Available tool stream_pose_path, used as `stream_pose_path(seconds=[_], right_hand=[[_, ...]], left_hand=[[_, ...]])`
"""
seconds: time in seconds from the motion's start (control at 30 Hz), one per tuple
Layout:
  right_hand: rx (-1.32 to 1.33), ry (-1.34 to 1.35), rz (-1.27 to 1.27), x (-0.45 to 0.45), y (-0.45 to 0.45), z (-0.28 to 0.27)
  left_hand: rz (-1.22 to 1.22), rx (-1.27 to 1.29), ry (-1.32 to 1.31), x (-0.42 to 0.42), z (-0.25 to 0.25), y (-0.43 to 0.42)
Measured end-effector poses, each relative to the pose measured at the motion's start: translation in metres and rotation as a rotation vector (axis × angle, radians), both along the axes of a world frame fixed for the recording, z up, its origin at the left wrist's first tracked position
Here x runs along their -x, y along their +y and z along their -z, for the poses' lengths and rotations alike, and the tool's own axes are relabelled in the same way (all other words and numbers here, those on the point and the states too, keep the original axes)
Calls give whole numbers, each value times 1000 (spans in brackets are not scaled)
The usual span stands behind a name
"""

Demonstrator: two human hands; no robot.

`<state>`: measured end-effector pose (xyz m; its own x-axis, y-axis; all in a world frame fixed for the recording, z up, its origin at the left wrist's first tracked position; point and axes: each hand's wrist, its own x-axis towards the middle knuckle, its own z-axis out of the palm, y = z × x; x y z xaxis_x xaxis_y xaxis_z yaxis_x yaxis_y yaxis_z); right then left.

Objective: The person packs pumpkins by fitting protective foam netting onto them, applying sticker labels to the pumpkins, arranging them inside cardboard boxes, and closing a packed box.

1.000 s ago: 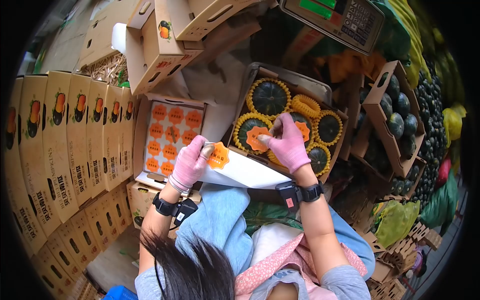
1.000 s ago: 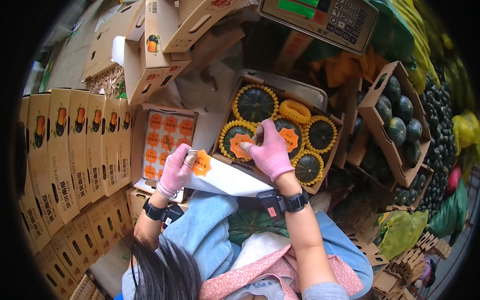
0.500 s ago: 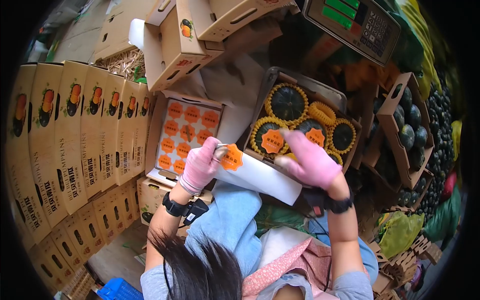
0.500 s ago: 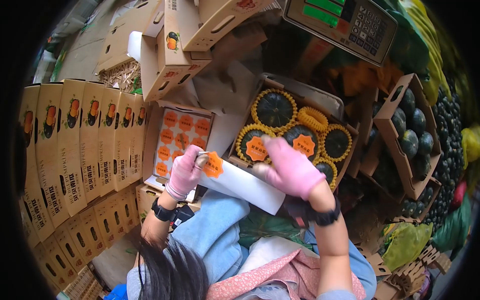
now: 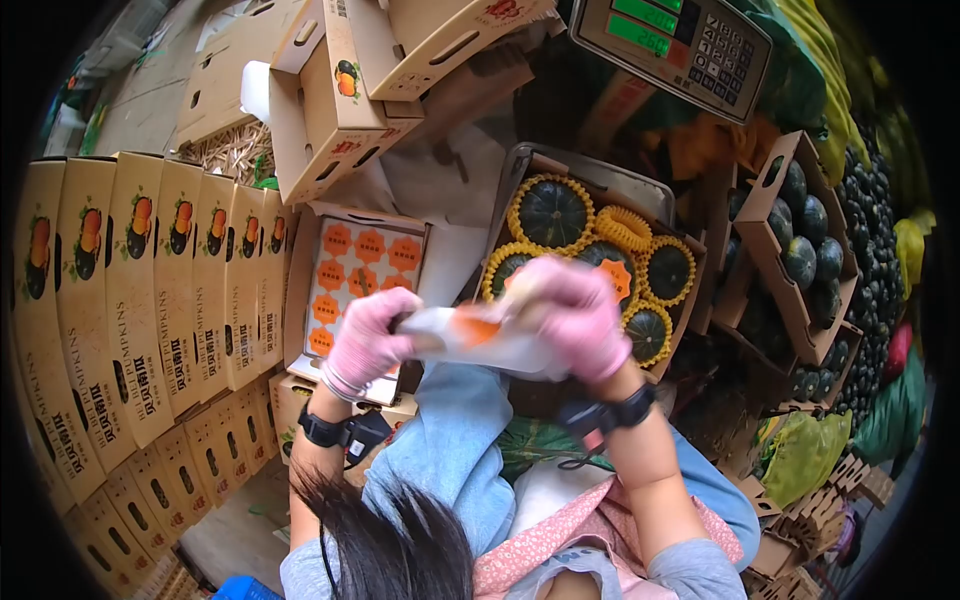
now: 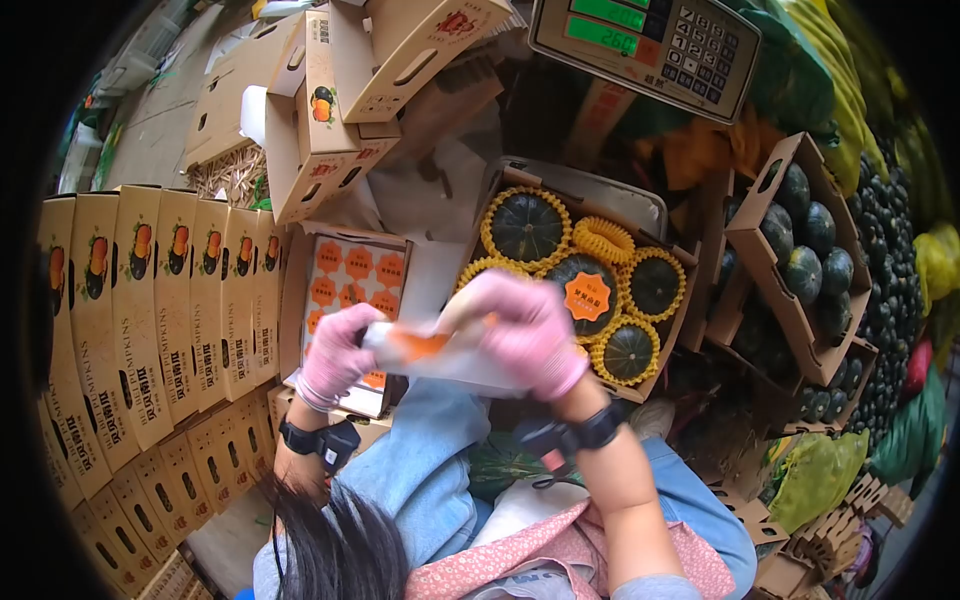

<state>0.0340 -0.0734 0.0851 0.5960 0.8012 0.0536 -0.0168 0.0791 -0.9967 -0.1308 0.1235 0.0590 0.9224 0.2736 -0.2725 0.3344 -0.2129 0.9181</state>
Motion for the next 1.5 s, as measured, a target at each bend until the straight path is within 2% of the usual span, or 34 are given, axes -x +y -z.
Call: stream_pose_path(seconds=[0.03, 0.07, 0.1, 0.17, 0.27, 0.37, 0.43, 0.5, 0.57, 0.63, 0.7, 0.73, 0.77, 0.83, 0.87, 0.9, 0.97, 1.07, 1.13, 1.2, 1.3, 1.33, 1.43, 1.47, 1.5], right_hand=[[101, 308, 95, -18, -6, 0], [160, 314, 200, -39, -6, 1], [265, 200, 251, -59, -7, 3], [612, 96, 268, -85, -8, 5], [725, -83, 167, -102, -4, 25], [778, -282, 139, -112, 3, 45], [855, -347, 122, -112, 8, 48], [914, -327, 131, -107, 12, 47], [970, -330, 153, -103, 17, 42], [1015, -349, 185, -95, 20, 38], [990, -827, 314, -89, 15, 47], [1016, -796, 288, -86, 17, 40], [1041, -764, 264, -85, 18, 36], [810, -598, -40, -89, 7, 61], [776, -514, -3, -82, 8, 62], [749, -529, 17, -78, 8, 63], [700, -556, 60, -72, 6, 67], [724, -583, 112, -61, 10, 64], [742, -657, 150, -55, 11, 60], [708, -577, 155, -54, 8, 61], [627, -544, 179, -58, 5, 69], [609, -535, 186, -58, 4, 70], [579, -523, 201, -58, 0, 72], [573, -521, 202, -57, -1, 73], [581, -505, 192, -56, -3, 72]], left_hand=[[-58, 46, -54, 2, 8, 9], [-165, 155, -25, 8, 19, 22], [-186, 147, 18, 8, 18, 37], [-388, 299, -107, 5, 33, 55], [-683, 538, -15, -13, 45, 61], [-661, 610, 181, -24, 94, 68], [91, -516, 359, -45, 97, 58], [-775, 464, 302, -85, 133, 36], [-565, -179, 119, -110, 168, 30], [-308, -635, -2, -123, 168, 26], [-173, -693, 53, -130, 157, 21], [-105, -726, 88, -126, 149, 27], [-157, -555, 102, -116, 138, 38], [-255, -207, 110, -92, 116, 51], [-390, -373, 40, -71, 118, 51], [-469, -336, 156, -51, 107, 49], [-412, -680, 486, -10, 114, 45], [-226, -863, 1091, 33, 137, 28], [-276, -731, 1023, 37, 144, 35], [-315, -701, 910, 42, 150, 43], [-452, -527, 730, 58, 150, 67], [-517, -604, 720, 58, 145, 65], [-486, -750, 767, 62, 154, 74], [-527, -742, 680, 64, 157, 75], [-490, -737, 727, 69, 159, 81]])
